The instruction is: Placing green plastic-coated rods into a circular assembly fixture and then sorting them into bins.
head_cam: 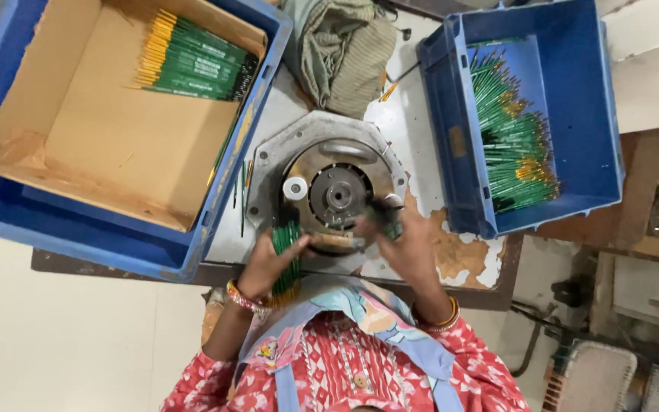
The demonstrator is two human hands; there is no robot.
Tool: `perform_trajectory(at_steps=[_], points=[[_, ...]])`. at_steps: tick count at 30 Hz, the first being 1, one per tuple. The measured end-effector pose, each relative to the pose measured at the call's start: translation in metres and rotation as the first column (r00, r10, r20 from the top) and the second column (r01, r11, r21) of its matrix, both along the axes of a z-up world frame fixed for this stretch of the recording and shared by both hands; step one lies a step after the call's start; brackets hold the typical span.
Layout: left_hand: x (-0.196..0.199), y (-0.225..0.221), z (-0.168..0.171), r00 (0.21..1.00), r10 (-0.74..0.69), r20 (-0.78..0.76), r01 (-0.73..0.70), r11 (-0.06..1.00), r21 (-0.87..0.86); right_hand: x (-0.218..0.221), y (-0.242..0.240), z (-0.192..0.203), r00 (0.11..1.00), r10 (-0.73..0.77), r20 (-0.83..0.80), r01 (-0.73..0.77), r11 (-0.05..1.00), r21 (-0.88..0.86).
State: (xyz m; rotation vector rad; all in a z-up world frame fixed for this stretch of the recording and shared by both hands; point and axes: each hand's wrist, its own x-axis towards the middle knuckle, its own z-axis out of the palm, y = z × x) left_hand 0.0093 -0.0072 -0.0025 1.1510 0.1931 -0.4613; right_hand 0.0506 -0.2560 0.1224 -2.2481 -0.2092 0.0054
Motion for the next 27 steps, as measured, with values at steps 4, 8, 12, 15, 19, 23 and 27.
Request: perform_trajectory(at_steps=[4, 8, 12, 15, 19, 23, 27], points=[[-0.005, 0.004, -0.006, 0.988, 0.094, -0.125, -0.103, 0.992, -0.068, 0.026, 0.004, -0.041, 0.930, 0.165, 0.329, -0.007, 0.902, -0.431], [-0.008, 0.005, 0.003, 0.947, 0.165, -0.275, -0.233, 0.943, -0.236, 0.034, 0.016, -0.069, 0.993, 0.103, -0.064, -0.121, 0.876, -0.468], [-0.024, 0.011, -0.015, 0.934, 0.127, -0.334, -0.226, 0.934, -0.277, 0.035, 0.031, -0.056, 0.989, 0.142, 0.047, -0.111, 0.908, -0.404], [-0.014, 0.009, 0.014, 0.948, 0.106, -0.302, -0.205, 0.925, -0.320, 0.029, 0.029, -0.039, 0.993, 0.104, 0.046, -0.089, 0.960, -0.265], [-0.019, -0.001, 0.023, 0.992, 0.086, -0.088, -0.098, 0.985, -0.140, 0.007, 0.037, 0.000, 0.999, 0.033, 0.026, -0.034, 0.999, 0.024], [0.002, 0.001, 0.024, 0.965, -0.127, 0.228, 0.081, 0.977, 0.198, 0.004, 0.029, 0.003, 0.908, 0.355, -0.221, -0.378, 0.923, -0.074], [-0.001, 0.002, -0.005, 0.998, 0.032, -0.045, -0.030, 0.998, 0.047, 0.005, 0.011, 0.007, 0.994, -0.070, 0.087, 0.077, 0.993, -0.086]])
